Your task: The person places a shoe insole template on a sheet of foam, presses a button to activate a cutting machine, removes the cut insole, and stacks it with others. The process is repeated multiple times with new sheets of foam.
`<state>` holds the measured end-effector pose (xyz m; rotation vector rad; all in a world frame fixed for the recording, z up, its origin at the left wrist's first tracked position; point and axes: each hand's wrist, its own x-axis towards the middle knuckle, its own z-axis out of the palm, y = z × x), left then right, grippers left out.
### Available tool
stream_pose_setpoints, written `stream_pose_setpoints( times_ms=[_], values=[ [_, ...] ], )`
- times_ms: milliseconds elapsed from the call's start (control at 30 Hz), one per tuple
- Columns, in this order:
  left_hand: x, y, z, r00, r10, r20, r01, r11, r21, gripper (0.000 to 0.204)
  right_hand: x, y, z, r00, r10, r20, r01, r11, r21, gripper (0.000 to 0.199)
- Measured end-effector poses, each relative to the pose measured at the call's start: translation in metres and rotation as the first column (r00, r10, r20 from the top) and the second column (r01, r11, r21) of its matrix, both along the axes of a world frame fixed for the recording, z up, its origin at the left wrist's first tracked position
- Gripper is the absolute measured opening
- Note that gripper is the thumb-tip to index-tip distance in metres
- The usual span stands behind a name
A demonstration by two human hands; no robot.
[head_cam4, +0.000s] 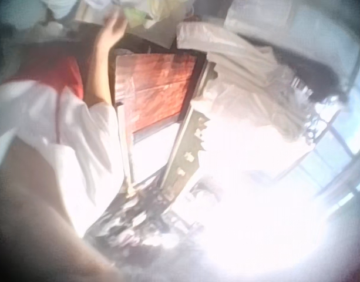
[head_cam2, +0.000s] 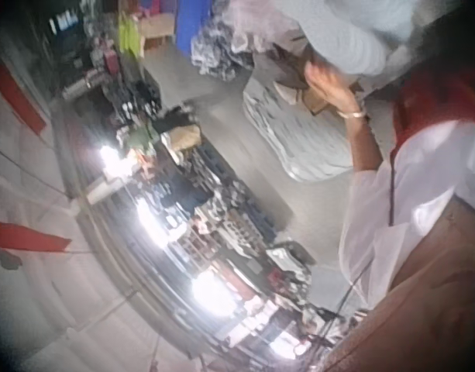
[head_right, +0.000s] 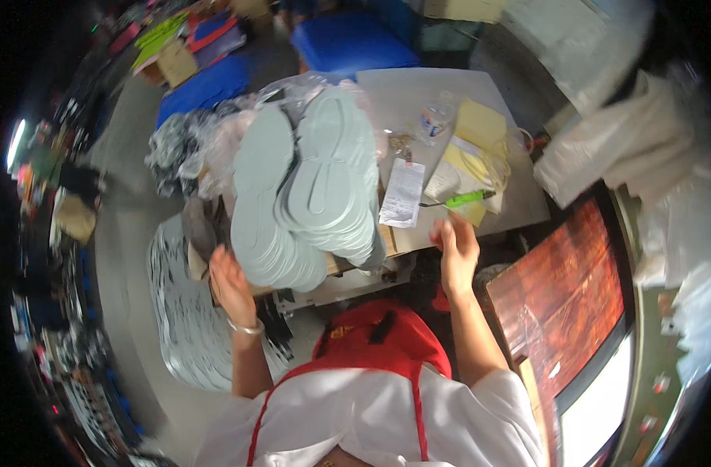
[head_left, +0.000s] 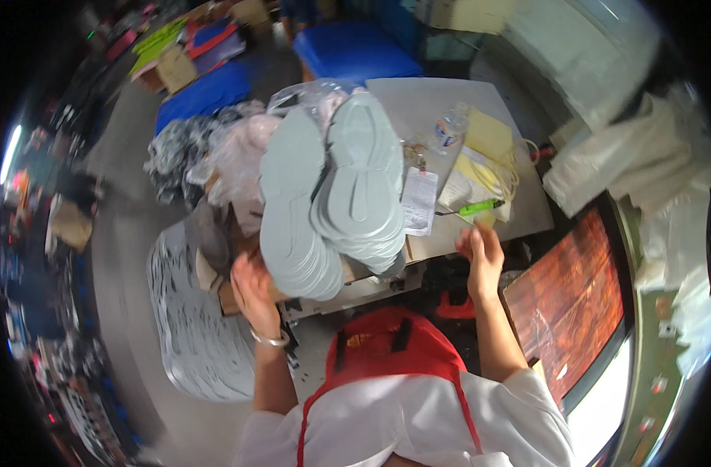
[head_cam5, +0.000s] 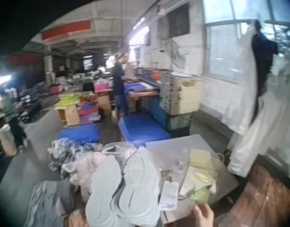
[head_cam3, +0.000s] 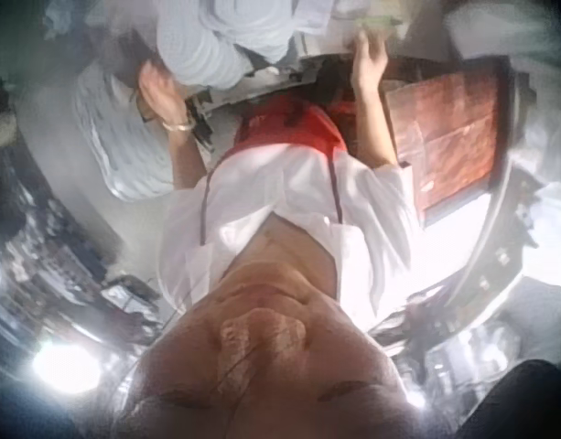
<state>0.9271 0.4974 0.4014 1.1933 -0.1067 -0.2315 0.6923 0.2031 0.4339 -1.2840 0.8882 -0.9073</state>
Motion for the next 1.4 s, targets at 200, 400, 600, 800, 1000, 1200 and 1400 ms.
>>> stream_pose_setpoints(
  times_ms=[200,400,600,800,1000,1200,1400],
  values=[
    [-0.089,0.025,-0.074,0.903,-0.295,0.311,0.154,0.901,0.406,0.031,-0.098,0.11,-0.038,0.985,0.073,-0.157,-0.038,0.976,0.215,0.021],
    [-0.167,-0.03,-0.085,0.119,-0.974,0.195,0.724,0.219,0.654,0.014,-0.112,0.18,-0.038,0.649,0.524,-0.551,-0.525,0.833,0.174,0.057],
    [-0.224,-0.055,-0.115,-0.207,-0.941,0.269,0.661,0.068,0.747,0.017,-0.199,0.214,-0.038,0.708,0.21,-0.674,-0.313,0.949,-0.033,0.062],
    [-0.309,-0.07,-0.132,-0.727,-0.681,0.087,0.454,-0.381,0.805,0.03,-0.35,0.307,-0.042,0.701,-0.095,-0.707,0.143,0.99,0.009,0.07],
    [-0.508,-0.018,-0.082,-0.864,-0.363,0.348,0.464,-0.307,0.831,0.026,-0.464,0.448,-0.046,0.609,-0.259,-0.75,0.508,0.853,0.118,0.065],
    [-0.67,0.028,-0.013,-0.901,-0.041,0.432,0.418,-0.345,0.84,0.032,-0.506,0.572,-0.043,0.474,-0.513,-0.716,0.833,0.525,0.175,0.065],
    [-0.743,0.059,-0.017,-0.912,0.288,0.293,0.192,-0.331,0.924,0.034,-0.506,0.626,-0.063,0.292,-0.648,-0.703,0.957,0.204,0.208,0.066]
  ],
)
